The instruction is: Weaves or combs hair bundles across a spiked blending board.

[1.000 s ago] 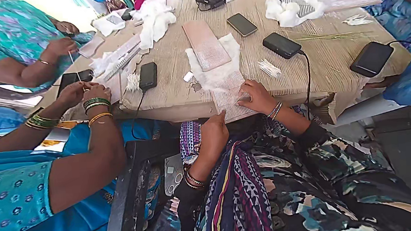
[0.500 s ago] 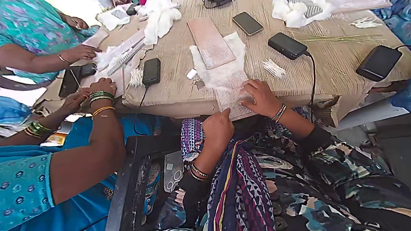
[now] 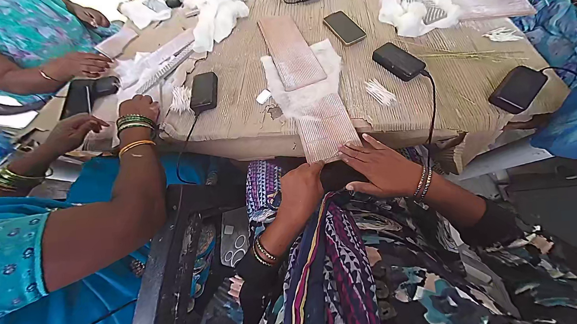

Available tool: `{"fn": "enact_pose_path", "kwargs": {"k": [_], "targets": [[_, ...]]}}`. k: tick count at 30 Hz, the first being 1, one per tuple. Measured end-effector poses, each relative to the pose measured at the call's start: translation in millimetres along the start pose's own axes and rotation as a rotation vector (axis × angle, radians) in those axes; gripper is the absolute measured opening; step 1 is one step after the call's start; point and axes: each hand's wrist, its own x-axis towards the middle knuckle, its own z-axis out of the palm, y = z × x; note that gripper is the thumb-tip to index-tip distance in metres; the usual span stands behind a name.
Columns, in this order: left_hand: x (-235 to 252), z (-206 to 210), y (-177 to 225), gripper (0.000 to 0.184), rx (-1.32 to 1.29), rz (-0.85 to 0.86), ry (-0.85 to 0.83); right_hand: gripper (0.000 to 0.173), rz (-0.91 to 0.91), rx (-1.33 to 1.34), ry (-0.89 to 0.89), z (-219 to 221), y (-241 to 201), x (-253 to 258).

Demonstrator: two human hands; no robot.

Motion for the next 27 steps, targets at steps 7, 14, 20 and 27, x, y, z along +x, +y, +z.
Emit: {"fn": "enact_pose_path", "kwargs": {"k": [7,14,20,27], "targets": [[27,11,-37,0.027,-0.001,0.085,0.323,0.053,0.032,0.303,0.556,-9,28,44],[33,17,-48,0.027,-0.019,0.074,0.254,0.075,0.213,-0.002,0.093,17,2,75],[13,13,-44,0.029,-0.083,0.155,0.186,0.076,0.239,0.025,-0.156,-9,-26,25],[21,16,-52,0.028,-0.09,0.145,0.309,0.055,0.153,0.005,0.466,6,-12,48]]}}
